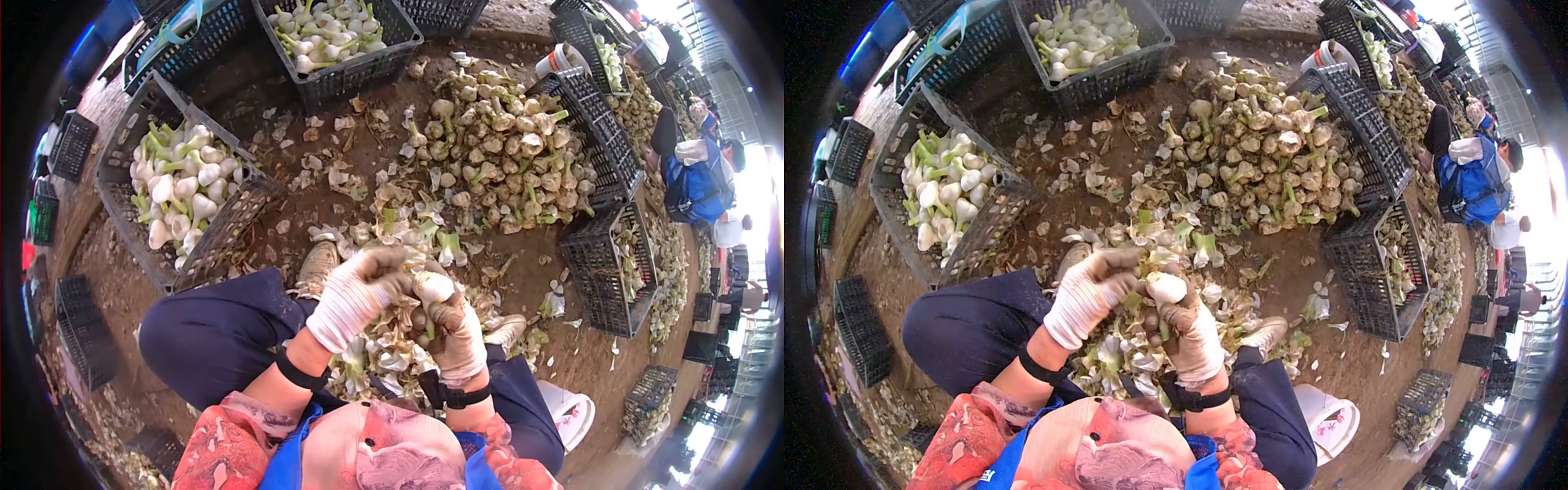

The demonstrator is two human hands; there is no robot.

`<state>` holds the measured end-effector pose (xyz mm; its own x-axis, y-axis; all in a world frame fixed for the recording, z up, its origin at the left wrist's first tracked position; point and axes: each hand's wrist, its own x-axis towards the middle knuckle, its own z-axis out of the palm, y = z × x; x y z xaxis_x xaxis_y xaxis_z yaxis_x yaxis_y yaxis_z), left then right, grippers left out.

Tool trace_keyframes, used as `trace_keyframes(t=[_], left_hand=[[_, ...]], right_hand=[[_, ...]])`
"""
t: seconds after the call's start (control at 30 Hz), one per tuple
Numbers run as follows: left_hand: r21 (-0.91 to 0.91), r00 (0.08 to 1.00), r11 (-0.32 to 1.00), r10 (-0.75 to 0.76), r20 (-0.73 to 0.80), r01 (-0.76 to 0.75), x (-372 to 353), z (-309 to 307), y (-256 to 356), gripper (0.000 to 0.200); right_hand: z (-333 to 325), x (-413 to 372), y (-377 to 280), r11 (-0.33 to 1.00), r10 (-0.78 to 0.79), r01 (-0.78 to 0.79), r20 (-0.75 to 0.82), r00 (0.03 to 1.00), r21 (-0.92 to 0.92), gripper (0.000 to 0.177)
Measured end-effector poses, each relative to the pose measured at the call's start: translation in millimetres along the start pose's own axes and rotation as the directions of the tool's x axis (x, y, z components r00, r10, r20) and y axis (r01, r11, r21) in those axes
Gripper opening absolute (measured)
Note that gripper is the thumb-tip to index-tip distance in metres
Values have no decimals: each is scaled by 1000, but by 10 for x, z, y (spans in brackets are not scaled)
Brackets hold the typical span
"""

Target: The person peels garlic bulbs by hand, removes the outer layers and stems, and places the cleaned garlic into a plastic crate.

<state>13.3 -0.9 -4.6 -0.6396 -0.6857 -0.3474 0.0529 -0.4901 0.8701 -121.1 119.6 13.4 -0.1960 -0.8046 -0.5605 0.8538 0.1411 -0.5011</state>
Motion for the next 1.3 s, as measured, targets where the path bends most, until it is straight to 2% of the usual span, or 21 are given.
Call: trace_keyframes(t=[0.07, 0.13, 0.2, 0.37, 0.43, 0.47, 0.5, 0.53, 0.57, 0.6, 0.67, 0.73, 0.8, 0.83, 0.87, 0.93, 1.0, 1.07, 1.13, 1.2, 1.3], left_hand=[[370, 924, 851, 303, 235, -373, 66, -22, -73, 41], [223, 927, 914, 286, 243, -340, 32, 37, -63, 38], [564, 774, 552, 563, 290, -614, 29, 24, -70, 31], [649, 803, 519, 536, 261, -557, 9, 17, 21, 22], [215, 973, 954, 224, -48, -209, 16, -31, -128, 15], [-77, 993, 997, -4, -119, -6, 7, -18, -104, 26], [-254, 992, 967, -46, -119, 14, -72, 62, 18, 25], [-249, 992, 968, -44, -115, 14, -65, 71, -4, 25], [28, 977, 980, 200, -75, -198, -52, 82, -32, 24], [286, 910, 869, 414, 26, -404, -48, 91, -41, 24], [424, 867, 764, 482, 125, -486, -48, 58, -12, 19], [543, 916, 746, 380, 129, -387, -69, 24, -11, 16], [492, 911, 777, 402, 90, -392, -54, 44, 38, 18], [467, 990, 873, 124, 67, -141, -59, 30, 108, 18], [432, 984, 892, -168, 52, 129, -56, 34, 170, 19], [370, 954, 882, -295, -44, 290, 20, 2, 87, 24], [83, 984, 983, -160, -76, 167, 49, -30, -38, 25], [-207, 975, 961, -205, -84, 184, 50, -147, -19, 33], [-194, 988, 973, -109, 106, 128, 2, -181, 66, 68], [-72, 965, 996, 73, 251, -56, -57, -110, 74, 69], [-4, 930, 999, 36, 366, -37, -109, -44, 112, 38]], right_hand=[[60, 1, 50, 998, -58, 56, -86, 995, -24, 65], [104, 10, 79, 999, -37, 36, -52, 998, -11, 62], [121, -1, 91, 1000, -10, 11, -18, 1000, 5, 58], [220, -61, 95, 994, 94, -96, -24, 995, -57, 66], [263, -103, 102, 988, 143, -144, -22, 989, -63, 72], [274, -102, 94, 988, 144, -145, -21, 989, -62, 72], [285, -88, 79, 990, 137, -138, 23, 990, 16, 67], [288, -76, 64, 987, 125, -130, 66, 990, 93, 62], [270, -82, 39, 989, 126, -129, 40, 991, 77, 68], [264, -86, 46, 989, 125, -128, 39, 991, 77, 68], [240, -87, 105, 997, 43, -45, -31, 999, -67, 71], [246, -132, 170, 963, -10, 12, 9, 1000, -269, 71], [102, -140, 174, 904, 21, -13, 13, 1000, -426, 70], [54, -108, 201, 826, 26, -6, 29, 999, -563, 71], [29, -90, 214, 728, 37, 2, 42, 998, -686, 73], [14, -111, 199, 676, 72, -23, 35, 997, -737, 79], [-6, -96, 217, 905, 42, 21, 137, 990, -425, 81], [-58, -112, 176, 979, 28, 21, 235, 972, -203, 85], [8, -134, 135, 993, -5, 24, 160, 987, -116, 84], [-108, -99, 110, 997, 29, -14, 184, 982, -78, 84], [-57, -105, 95, 993, 99, -111, 198, 975, 48, 73]])
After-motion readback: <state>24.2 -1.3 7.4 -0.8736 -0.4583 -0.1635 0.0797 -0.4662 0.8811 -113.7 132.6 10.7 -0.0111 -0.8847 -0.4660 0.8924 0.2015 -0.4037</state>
